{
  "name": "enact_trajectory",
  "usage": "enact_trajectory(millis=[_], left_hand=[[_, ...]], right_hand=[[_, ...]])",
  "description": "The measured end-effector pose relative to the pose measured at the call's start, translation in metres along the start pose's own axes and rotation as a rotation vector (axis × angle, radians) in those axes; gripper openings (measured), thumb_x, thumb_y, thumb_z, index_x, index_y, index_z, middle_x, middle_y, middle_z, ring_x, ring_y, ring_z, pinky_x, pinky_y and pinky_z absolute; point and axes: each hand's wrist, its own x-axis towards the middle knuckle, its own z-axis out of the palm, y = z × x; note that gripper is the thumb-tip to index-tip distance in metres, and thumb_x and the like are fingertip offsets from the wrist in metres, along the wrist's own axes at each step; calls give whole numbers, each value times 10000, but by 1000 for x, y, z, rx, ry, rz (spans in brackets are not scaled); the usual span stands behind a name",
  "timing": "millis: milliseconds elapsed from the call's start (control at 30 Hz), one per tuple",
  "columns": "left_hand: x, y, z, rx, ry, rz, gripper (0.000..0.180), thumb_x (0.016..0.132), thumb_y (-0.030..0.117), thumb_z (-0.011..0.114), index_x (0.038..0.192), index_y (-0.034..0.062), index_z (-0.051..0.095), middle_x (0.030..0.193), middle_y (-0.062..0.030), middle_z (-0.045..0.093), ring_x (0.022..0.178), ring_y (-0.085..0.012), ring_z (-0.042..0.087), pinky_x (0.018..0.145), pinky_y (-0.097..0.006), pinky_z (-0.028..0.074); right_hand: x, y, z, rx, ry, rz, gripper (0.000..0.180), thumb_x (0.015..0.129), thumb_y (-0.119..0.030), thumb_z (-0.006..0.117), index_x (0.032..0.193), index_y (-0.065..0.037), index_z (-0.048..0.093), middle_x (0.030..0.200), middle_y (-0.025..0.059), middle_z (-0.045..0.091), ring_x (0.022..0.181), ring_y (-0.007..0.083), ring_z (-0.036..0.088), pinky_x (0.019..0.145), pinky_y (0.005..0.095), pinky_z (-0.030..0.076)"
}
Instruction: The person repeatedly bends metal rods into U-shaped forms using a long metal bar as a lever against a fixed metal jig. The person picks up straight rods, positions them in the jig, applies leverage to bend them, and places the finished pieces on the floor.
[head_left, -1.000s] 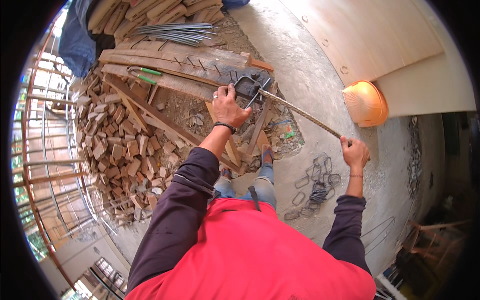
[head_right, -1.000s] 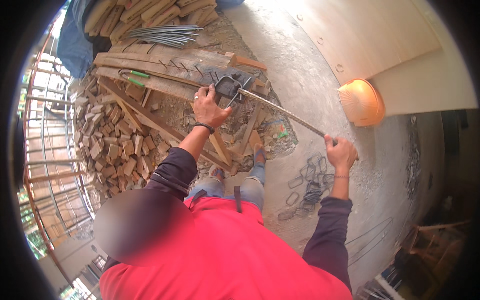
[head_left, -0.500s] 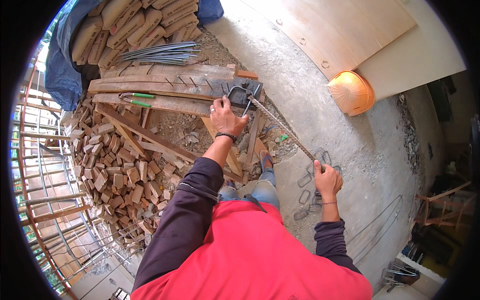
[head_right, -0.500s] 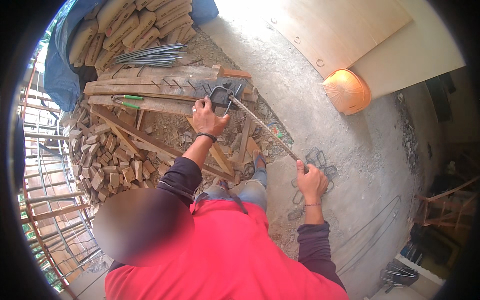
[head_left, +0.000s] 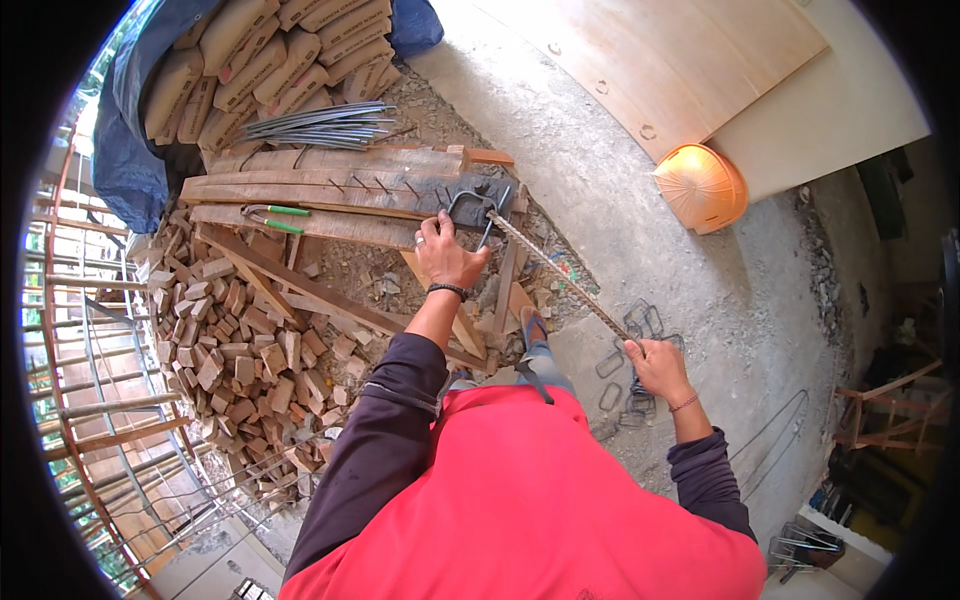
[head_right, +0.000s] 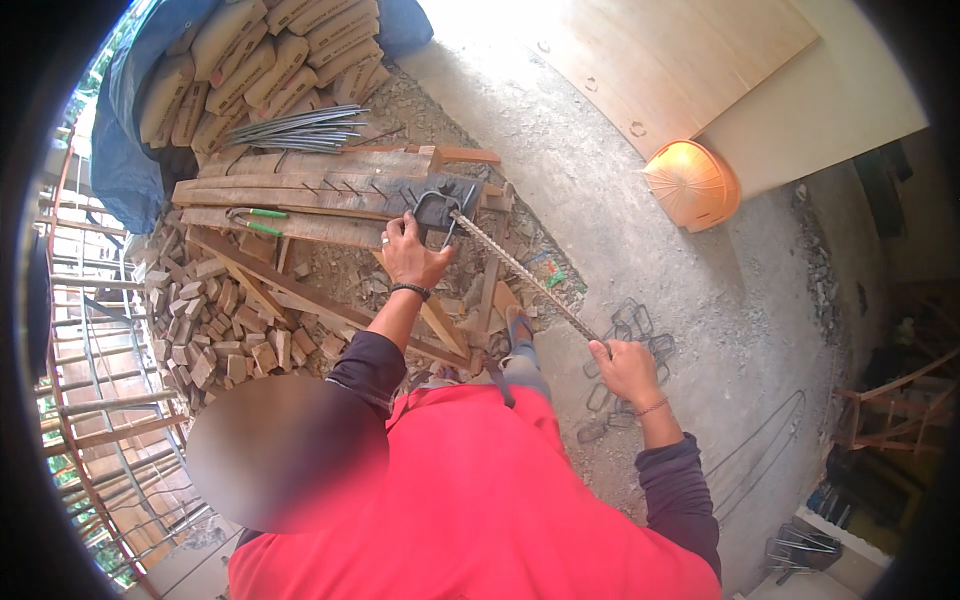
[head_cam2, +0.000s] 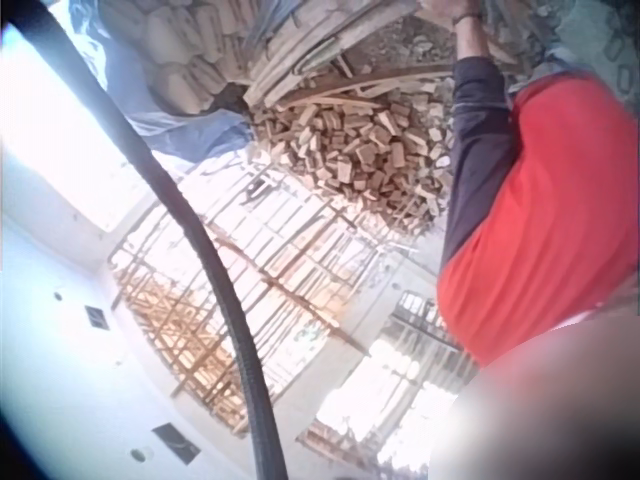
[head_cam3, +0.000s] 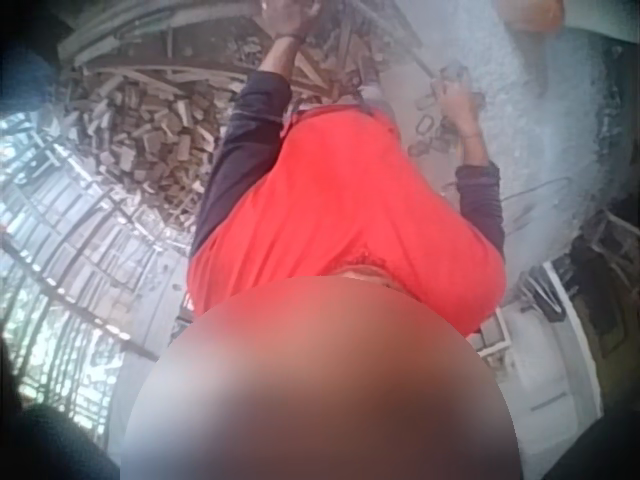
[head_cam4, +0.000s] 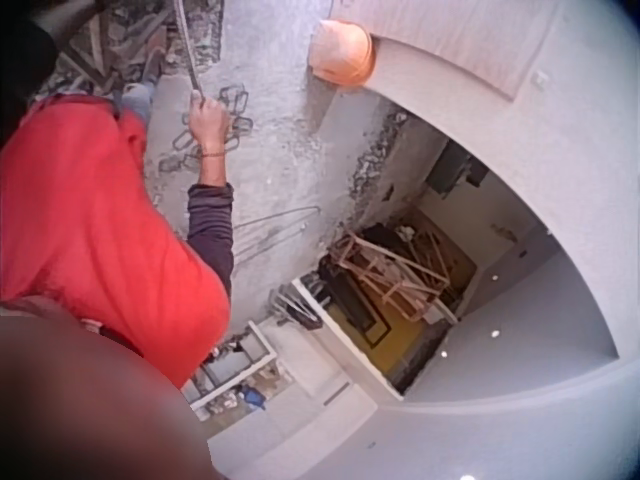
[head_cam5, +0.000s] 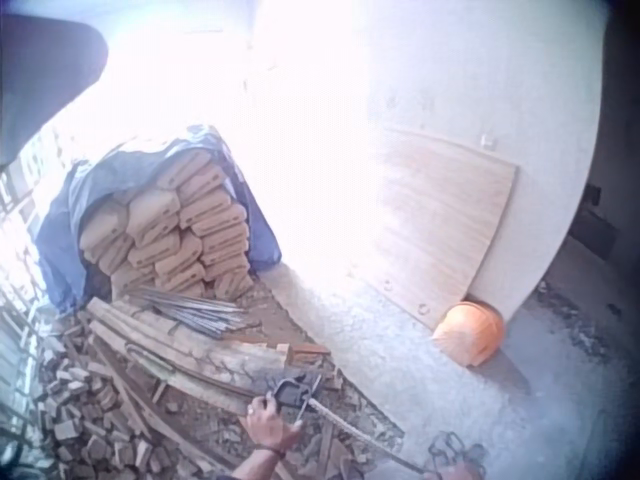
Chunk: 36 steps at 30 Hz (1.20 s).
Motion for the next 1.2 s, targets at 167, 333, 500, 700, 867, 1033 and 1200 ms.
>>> enact_trajectory(millis=[167, 333, 500, 700, 867, 1033, 1200], left_hand=[[1, 0, 0, -4, -2, 5, 896, 576, 402, 789, 1314, -13, 495, 1222, -148, 456, 1136, -344, 461, 962, -415, 423], [1, -1, 3, 10, 28, 24, 887, 563, 403, 761, 1302, -18, 508, 1183, -139, 467, 1105, -327, 467, 938, -400, 429], [1, -2, 5, 22, 50, 34, 881, 563, 412, 754, 1295, -19, 518, 1170, -136, 473, 1092, -321, 471, 936, -395, 429], [-1, -2, 3, 4, 23, 35, 882, 568, 403, 769, 1299, -20, 513, 1184, -146, 469, 1110, -326, 467, 956, -390, 426], [0, 6, -1, 12, -21, -24, 911, 576, 388, 790, 1329, -13, 471, 1218, -158, 451, 1139, -334, 458, 955, -405, 429], [-3, 13, -6, 54, 70, -18, 891, 568, 346, 806, 1313, -19, 483, 1187, -145, 471, 1115, -325, 463, 959, -402, 416], [-8, 24, -11, 52, 182, 10, 818, 576, 330, 794, 1261, -19, 514, 1143, -152, 487, 1060, -324, 482, 920, -411, 425]], right_hand=[[19, 22, -12, 482, -443, -7, 601, 939, -512, 534, 585, -27, 511, 509, 60, 519, 472, 178, 507, 479, 341, 400], [12, 14, -4, 825, -580, 83, 557, 954, -465, 548, 564, -75, 475, 498, -20, 448, 457, 67, 402, 434, 250, 330], [-15, -13, 17, 901, -499, 142, 531, 956, -441, 557, 584, -71, 476, 528, -33, 454, 497, 64, 404, 452, 253, 338], [-33, -27, 38, 819, -396, 82, 538, 954, -440, 557, 594, -48, 475, 528, -15, 441, 513, 79, 388, 469, 296, 348], [-10, -4, 26, 513, -211, -161, 567, 919, -449, 589, 592, -2, 470, 513, 154, 445, 452, 242, 414, 474, 370, 364], [-7, 2, 21, 345, 51, -319, 559, 882, -419, 639, 569, 4, 452, 536, 216, 447, 454, 357, 423, 458, 404, 353], [2, -11, 11, 507, 189, -310, 506, 850, -361, 693, 572, -5, 466, 513, 179, 447, 437, 315, 462, 447, 395, 347]])
